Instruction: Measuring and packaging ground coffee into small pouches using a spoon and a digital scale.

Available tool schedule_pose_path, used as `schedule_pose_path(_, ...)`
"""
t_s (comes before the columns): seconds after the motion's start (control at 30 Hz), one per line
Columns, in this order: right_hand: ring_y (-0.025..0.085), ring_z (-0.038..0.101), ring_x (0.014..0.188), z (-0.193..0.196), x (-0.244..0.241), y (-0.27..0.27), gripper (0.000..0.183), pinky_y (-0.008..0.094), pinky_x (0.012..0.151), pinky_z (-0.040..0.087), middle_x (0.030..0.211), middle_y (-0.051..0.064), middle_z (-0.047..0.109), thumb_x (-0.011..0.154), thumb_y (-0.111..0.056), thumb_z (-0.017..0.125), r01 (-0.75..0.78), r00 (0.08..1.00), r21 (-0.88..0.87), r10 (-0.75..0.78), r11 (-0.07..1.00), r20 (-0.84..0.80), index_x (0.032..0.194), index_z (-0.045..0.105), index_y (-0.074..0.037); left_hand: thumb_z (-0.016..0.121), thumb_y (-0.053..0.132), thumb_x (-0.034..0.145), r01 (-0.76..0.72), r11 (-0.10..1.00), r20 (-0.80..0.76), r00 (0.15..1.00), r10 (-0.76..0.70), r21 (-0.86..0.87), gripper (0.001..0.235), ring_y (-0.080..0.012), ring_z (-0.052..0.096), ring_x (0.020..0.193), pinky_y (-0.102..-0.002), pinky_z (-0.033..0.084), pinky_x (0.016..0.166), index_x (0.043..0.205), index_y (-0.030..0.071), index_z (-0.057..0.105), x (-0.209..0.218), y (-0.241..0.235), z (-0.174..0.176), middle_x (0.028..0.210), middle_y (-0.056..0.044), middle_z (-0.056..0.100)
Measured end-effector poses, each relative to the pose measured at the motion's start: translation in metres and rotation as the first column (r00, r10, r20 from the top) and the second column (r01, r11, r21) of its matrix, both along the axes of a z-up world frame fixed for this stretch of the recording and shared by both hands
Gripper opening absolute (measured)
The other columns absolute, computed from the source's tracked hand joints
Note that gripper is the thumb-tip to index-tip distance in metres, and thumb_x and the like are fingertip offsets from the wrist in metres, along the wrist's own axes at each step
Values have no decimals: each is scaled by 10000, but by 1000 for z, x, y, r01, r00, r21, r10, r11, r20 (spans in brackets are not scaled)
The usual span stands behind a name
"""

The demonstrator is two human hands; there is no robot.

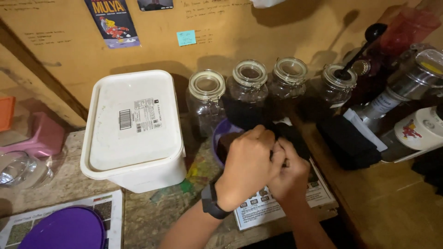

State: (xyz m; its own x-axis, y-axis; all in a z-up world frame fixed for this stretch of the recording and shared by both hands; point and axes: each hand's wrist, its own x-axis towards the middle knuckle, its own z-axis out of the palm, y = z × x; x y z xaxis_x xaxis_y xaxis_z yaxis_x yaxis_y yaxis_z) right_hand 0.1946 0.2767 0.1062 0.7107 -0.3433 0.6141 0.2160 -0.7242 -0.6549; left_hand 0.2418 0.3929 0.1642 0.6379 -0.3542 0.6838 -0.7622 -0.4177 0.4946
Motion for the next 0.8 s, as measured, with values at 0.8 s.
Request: schedule_pose_path(0.8,100,460,354,5,16,7,258,166,434,343,422,105,505,1044,-66,566,-215,972,676,222,705,77,1235,672,71,724,120,953,-354,876,23,924,382,-328,142,-354,736,799,-422,595,614,1052,41,788,40,49,28,902,-92,706)
